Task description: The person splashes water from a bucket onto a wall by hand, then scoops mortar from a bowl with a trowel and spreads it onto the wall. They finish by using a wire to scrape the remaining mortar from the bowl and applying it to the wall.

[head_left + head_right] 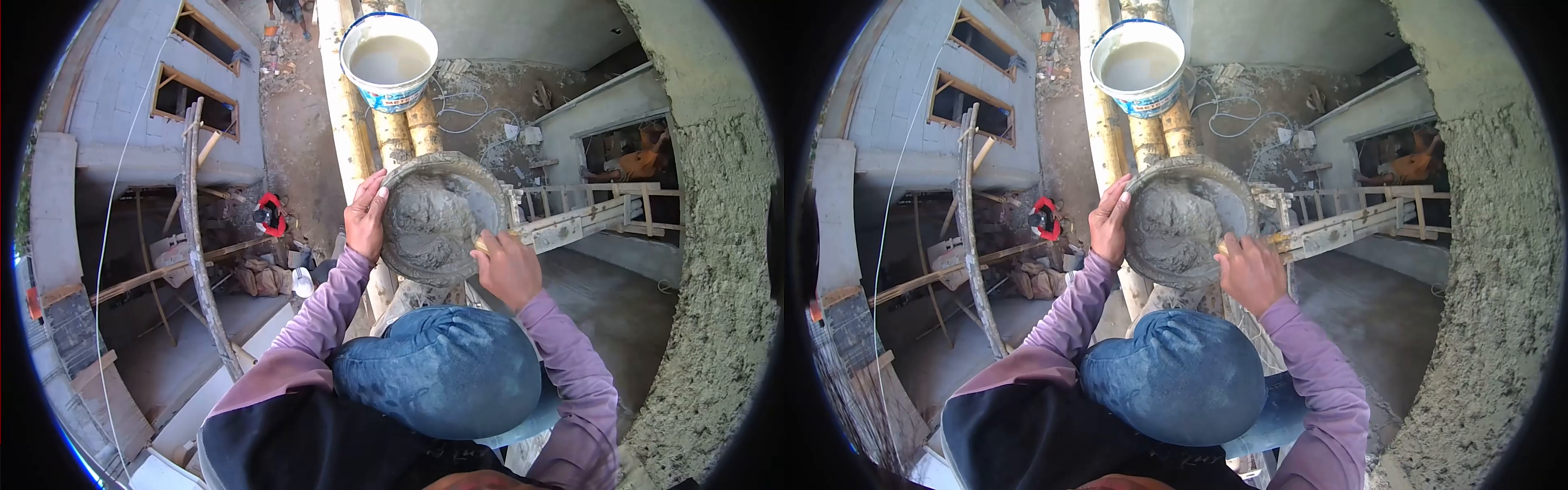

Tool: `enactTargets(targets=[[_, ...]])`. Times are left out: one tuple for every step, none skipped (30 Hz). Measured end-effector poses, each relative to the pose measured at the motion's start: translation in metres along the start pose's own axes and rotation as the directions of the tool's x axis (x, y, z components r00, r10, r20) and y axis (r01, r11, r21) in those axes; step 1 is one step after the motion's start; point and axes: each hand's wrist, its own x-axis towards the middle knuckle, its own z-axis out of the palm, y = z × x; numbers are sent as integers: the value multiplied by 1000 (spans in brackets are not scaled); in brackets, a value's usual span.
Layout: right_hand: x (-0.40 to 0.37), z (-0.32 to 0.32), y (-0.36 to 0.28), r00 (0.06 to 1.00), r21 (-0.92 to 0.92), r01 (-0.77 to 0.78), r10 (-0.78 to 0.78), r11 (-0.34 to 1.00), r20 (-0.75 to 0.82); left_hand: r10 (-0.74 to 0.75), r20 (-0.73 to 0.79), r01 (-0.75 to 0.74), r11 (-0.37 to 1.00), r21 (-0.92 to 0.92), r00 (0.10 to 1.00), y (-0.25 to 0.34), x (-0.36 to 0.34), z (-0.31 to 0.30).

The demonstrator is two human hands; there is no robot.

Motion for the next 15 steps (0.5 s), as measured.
enactTargets(targets=[[-11, -13, -5, 1000, 17, 18, -18, 1000, -2, 1, 7, -2, 999, 49, 1000, 1, 1, -1], [-21, -24, -8, 999, 34, 35, -35, 999, -4, -18, 12, 17, 998, 57, 1000, -1, -3, -4], [-27, -32, -4, 998, 49, 56, -54, 997, -37, -19, 18, 18, 998, 61, 1000, -5, -2, -5], [-30, -40, 3, 994, 55, 80, -75, 995, -83, -7, 26, 5, 998, 60, 1000, -4, 7, -4], [-39, -44, 7, 991, 67, 92, -84, 994, -104, -5, 27, 3, 998, 63, 1000, -4, 7, -3], [-42, -43, 10, 996, 81, 9, -2, 997, -86, 27, 30, -30, 996, 87, 999, -2, 5, -3], [-36, -39, 19, 994, 89, -75, 82, 993, -68, 13, 27, -16, 997, 80, 1000, 3, 3, -1], [-34, -32, 28, 985, 93, -160, 165, 983, -48, -2, 23, 0, 997, 71, 1000, 8, 1, 2], [-34, -12, 30, 987, 164, -155, 160, 974, -15, 10, 39, -13, 996, 92, 999, 10, 0, 4], [-27, 8, 28, 990, 229, -136, 140, 964, -4, 9, 33, -11, 998, 63, 999, 13, -2, 10], [-22, 20, 12, 986, 287, -164, 146, 944, 83, 25, 39, -27, 997, 67, 999, 14, -3, 14], [-19, 27, -1, 975, 341, -194, 143, 920, 168, 43, 42, -46, 996, 71, 998, 15, -3, 18], [-19, 27, -3, 978, 396, -191, 141, 898, 153, 48, 60, -52, 996, 78, 997, 17, -2, 20], [-23, 27, -5, 979, 454, -193, 139, 870, 150, 39, 75, -46, 995, 91, 996, 17, -4, 19], [-28, 27, -7, 980, 514, -192, 133, 836, 150, 61, 91, -72, 990, 119, 994, 17, -3, 18]])
